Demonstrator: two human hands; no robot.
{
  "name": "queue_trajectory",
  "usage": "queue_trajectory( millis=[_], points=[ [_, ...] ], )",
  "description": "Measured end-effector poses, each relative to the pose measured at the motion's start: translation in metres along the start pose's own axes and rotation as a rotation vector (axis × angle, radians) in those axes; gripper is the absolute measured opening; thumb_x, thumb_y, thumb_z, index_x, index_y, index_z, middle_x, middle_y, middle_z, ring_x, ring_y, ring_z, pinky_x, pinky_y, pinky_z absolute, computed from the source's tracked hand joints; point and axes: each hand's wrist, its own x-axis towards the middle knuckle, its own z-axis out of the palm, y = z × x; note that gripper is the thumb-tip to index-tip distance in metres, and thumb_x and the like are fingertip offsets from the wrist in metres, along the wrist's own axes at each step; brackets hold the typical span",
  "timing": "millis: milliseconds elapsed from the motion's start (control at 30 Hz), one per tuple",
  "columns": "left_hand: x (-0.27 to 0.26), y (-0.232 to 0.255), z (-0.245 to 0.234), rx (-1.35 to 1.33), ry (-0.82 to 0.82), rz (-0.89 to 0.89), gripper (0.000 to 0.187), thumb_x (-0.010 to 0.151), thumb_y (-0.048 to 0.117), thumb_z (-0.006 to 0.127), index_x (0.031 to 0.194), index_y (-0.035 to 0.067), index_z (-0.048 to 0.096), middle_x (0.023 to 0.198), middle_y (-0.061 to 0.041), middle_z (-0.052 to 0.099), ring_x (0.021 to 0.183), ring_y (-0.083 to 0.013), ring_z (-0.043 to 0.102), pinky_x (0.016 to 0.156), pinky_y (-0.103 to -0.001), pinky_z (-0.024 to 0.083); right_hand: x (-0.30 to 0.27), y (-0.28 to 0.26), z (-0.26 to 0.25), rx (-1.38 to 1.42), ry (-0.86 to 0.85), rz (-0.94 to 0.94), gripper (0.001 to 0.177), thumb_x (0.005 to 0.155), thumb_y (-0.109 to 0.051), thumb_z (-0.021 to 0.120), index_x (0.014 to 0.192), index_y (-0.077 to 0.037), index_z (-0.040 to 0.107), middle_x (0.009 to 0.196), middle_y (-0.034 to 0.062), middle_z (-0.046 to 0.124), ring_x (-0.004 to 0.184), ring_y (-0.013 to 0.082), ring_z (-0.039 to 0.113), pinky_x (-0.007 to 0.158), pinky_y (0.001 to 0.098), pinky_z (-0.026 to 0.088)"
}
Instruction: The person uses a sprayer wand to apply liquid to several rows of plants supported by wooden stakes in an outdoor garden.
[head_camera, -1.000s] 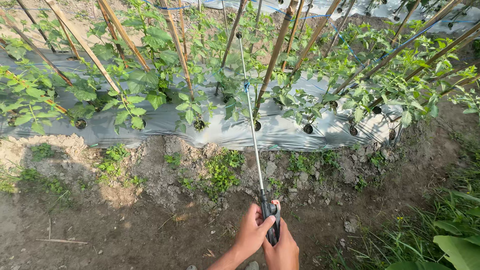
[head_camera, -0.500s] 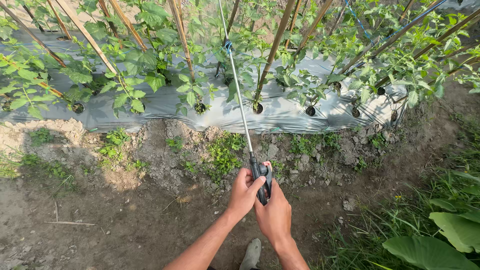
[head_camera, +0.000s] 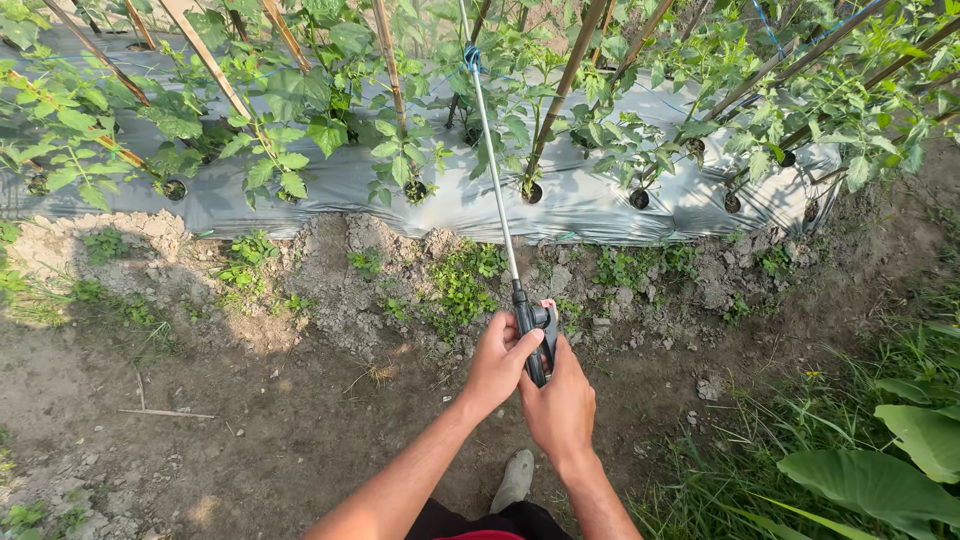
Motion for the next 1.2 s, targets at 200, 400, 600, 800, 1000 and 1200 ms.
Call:
queue_trajectory(
  millis=[200, 400, 600, 800, 1000, 1200],
  points=[
    [-0.008, -0.013, -0.006, 0.058, -0.023, -0.026, 0.025, 0.095, 0.012, 0.067, 0.109, -0.001, 0.052, 0.101, -0.012, 0.071, 0.084, -0.0119, 0.069, 0.069, -0.030, 0.060, -0.011, 0.015, 0.012, -0.005, -0.008, 0.070, 0.058, 0.082, -0.024, 0.074, 0.134, -0.011, 0.054, 0.110, 0.0192, 0.071, 0.097, 0.0427, 0.070, 0.080, 0.0526, 0.054],
    [-0.047, -0.068, -0.014, 0.033, 0.001, -0.159, 0.025, 0.095, 0.012, 0.066, 0.111, -0.001, 0.052, 0.101, -0.011, 0.071, 0.084, -0.0121, 0.071, 0.070, -0.030, 0.061, -0.046, 0.056, 0.037, -0.058, -0.029, 0.135, 0.066, 0.079, -0.027, 0.076, 0.137, -0.007, 0.051, 0.112, 0.0220, 0.070, 0.100, 0.0432, 0.069, 0.082, 0.0523, 0.055],
    [-0.039, -0.080, -0.029, 0.048, -0.059, -0.263, 0.028, 0.096, 0.014, 0.066, 0.110, -0.001, 0.047, 0.099, -0.012, 0.070, 0.081, -0.0148, 0.071, 0.069, -0.032, 0.060, -0.046, 0.049, 0.041, -0.023, -0.166, 0.308, 0.055, 0.081, -0.029, 0.073, 0.131, -0.010, 0.058, 0.103, 0.0171, 0.076, 0.099, 0.0406, 0.072, 0.083, 0.0503, 0.056],
    [-0.014, -0.058, -0.042, 0.334, -0.034, -0.166, 0.031, 0.095, 0.025, 0.069, 0.108, 0.002, 0.054, 0.095, -0.010, 0.073, 0.082, -0.0128, 0.070, 0.071, -0.031, 0.058, -0.024, 0.046, 0.065, 0.069, -0.064, 0.242, 0.053, 0.082, -0.028, 0.073, 0.127, -0.004, 0.059, 0.097, 0.0221, 0.074, 0.095, 0.0411, 0.073, 0.080, 0.0494, 0.057],
    [0.006, -0.037, -0.069, 0.574, 0.000, -0.168, 0.039, 0.092, 0.035, 0.071, 0.105, 0.002, 0.056, 0.091, -0.009, 0.073, 0.081, -0.0167, 0.072, 0.072, -0.033, 0.057, 0.000, 0.060, 0.112, 0.246, -0.113, 0.224, 0.043, 0.086, -0.030, 0.073, 0.115, 0.000, 0.065, 0.083, 0.0177, 0.075, 0.074, 0.0269, 0.076, 0.068, 0.0411, 0.057],
    [0.003, -0.021, -0.093, 0.586, -0.002, -0.274, 0.046, 0.093, 0.044, 0.065, 0.111, 0.003, 0.055, 0.097, -0.013, 0.067, 0.075, -0.0254, 0.068, 0.067, -0.043, 0.054, 0.012, 0.067, 0.140, 1.007, -0.471, 0.514, 0.032, 0.097, -0.032, 0.061, 0.111, -0.005, 0.072, 0.069, -0.0014, 0.062, 0.057, 0.0069, 0.058, 0.053, 0.0249, 0.047]
  ],
)
